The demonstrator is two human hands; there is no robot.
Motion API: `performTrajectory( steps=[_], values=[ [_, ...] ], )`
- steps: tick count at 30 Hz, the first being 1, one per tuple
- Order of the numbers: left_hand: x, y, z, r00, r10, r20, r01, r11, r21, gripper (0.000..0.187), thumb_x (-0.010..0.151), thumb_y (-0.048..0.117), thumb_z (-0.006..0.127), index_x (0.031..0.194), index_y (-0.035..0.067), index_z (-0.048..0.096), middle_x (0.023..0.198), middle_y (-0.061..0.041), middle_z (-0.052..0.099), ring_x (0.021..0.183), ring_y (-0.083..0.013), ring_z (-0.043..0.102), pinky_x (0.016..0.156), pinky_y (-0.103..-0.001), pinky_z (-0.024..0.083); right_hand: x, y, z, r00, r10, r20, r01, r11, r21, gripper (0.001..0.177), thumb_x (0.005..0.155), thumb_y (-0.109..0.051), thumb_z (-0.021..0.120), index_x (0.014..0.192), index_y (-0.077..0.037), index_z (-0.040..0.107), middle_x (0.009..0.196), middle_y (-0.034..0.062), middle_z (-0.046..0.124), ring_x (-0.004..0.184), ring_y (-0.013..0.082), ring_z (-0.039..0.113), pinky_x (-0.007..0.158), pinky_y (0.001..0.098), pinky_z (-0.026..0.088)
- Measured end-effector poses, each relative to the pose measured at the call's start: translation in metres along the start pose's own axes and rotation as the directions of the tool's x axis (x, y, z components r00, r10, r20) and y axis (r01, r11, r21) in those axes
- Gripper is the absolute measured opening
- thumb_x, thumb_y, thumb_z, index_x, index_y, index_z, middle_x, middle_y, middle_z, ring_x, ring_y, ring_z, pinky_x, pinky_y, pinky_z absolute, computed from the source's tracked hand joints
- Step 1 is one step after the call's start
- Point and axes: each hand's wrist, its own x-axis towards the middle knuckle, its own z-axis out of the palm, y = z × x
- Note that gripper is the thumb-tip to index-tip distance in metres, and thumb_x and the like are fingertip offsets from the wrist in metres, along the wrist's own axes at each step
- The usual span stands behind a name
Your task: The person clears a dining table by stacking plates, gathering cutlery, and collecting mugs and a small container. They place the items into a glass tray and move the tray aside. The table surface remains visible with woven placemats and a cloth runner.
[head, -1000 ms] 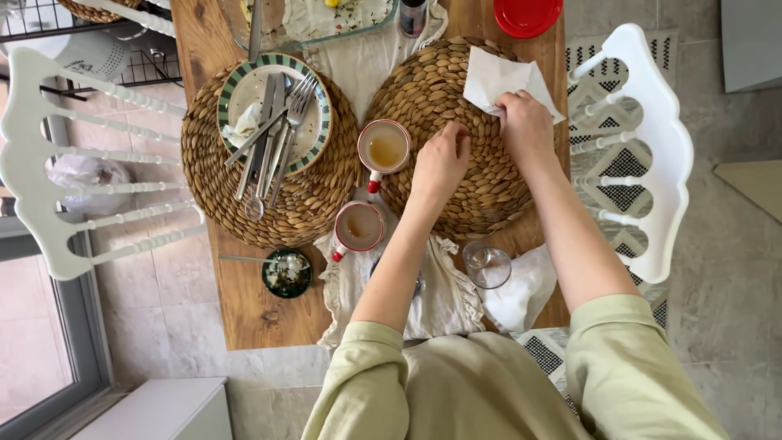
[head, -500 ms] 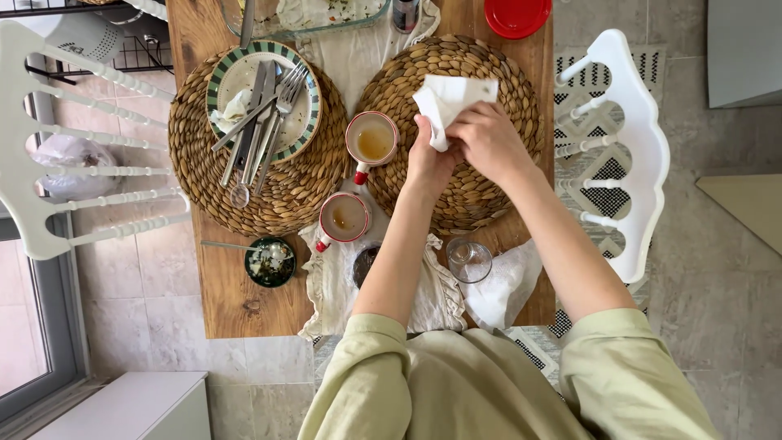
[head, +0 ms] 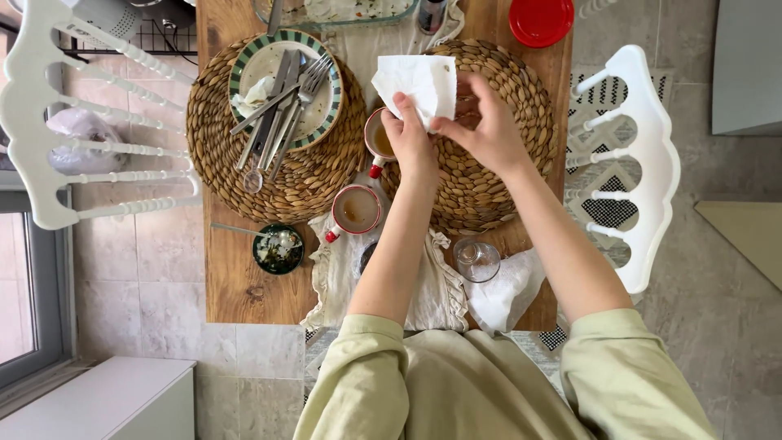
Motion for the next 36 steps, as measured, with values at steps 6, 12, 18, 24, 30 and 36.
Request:
performTrajectory(
  steps=[6,12,18,24,30,36],
  values=[
    [0.003,0.023,-0.019,0.984,0.153,-0.091,-0.132,0.971,0.201,0.038,0.082,0.036,0.050,0.098,0.002,0.042,0.077,-0.008,0.052,0.062,-0.0119,0.051,0.053,-0.023,0.043,0.015,-0.024,0.028,0.995,-0.008,-0.103,-0.002,0.995,-0.096,0.024,0.073,0.001,0.067,0.096,0.005,0.061,0.086,0.0143,0.065,0.069,0.0179,0.060,0.061,0.0226,0.047],
    [-0.003,0.060,-0.045,0.963,0.268,0.030,-0.269,0.951,0.151,0.038,0.082,0.030,0.054,0.093,-0.005,0.061,0.072,-0.009,0.062,0.056,-0.0107,0.056,0.047,-0.020,0.044,0.040,-0.019,0.057,0.895,0.434,-0.105,-0.391,0.875,0.286,0.024,0.070,0.002,0.066,0.094,0.000,0.065,0.080,0.0100,0.067,0.064,0.0132,0.064,0.055,0.0169,0.053],
    [0.000,0.079,-0.073,0.701,0.606,0.376,-0.688,0.435,0.581,0.054,0.079,-0.013,0.053,0.124,0.017,0.048,0.130,-0.002,0.049,0.122,-0.0189,0.051,0.104,-0.026,0.043,0.052,-0.016,0.095,0.788,0.614,-0.048,-0.556,0.742,0.375,0.018,0.071,-0.002,0.065,0.089,-0.002,0.067,0.077,0.0093,0.068,0.061,0.0111,0.065,0.055,0.0145,0.053],
    [0.019,0.101,-0.095,0.688,0.548,0.476,-0.687,0.278,0.672,0.039,0.090,0.008,0.047,0.129,0.010,0.042,0.138,-0.009,0.038,0.129,-0.0248,0.041,0.101,-0.032,0.044,0.064,-0.045,0.124,0.835,0.550,-0.012,-0.479,0.738,0.475,0.012,0.077,0.000,0.058,0.086,0.001,0.066,0.078,0.0104,0.066,0.061,0.0096,0.061,0.054,0.0141,0.050],
    [0.040,0.110,-0.119,0.690,0.416,0.592,-0.722,0.342,0.601,0.057,0.086,0.006,0.042,0.139,0.007,0.022,0.148,-0.013,0.016,0.140,-0.0303,0.015,0.115,-0.038,0.022,0.068,-0.055,0.146,0.881,0.470,0.057,-0.410,0.697,0.589,0.011,0.085,-0.012,0.059,0.080,-0.002,0.062,0.075,0.0012,0.059,0.065,0.0043,0.048,0.063,0.0140,0.038],
    [0.055,0.144,-0.136,0.755,0.393,0.525,-0.646,0.587,0.488,0.031,0.088,0.008,0.053,0.119,0.010,0.052,0.117,-0.004,0.059,0.092,-0.0117,0.065,0.070,-0.019,0.052,0.077,-0.050,0.154,0.803,0.596,-0.017,-0.476,0.657,0.584,0.019,0.078,-0.002,0.064,0.096,0.001,0.064,0.079,0.0065,0.066,0.062,0.0081,0.061,0.055,0.0152,0.053]
  ],
)
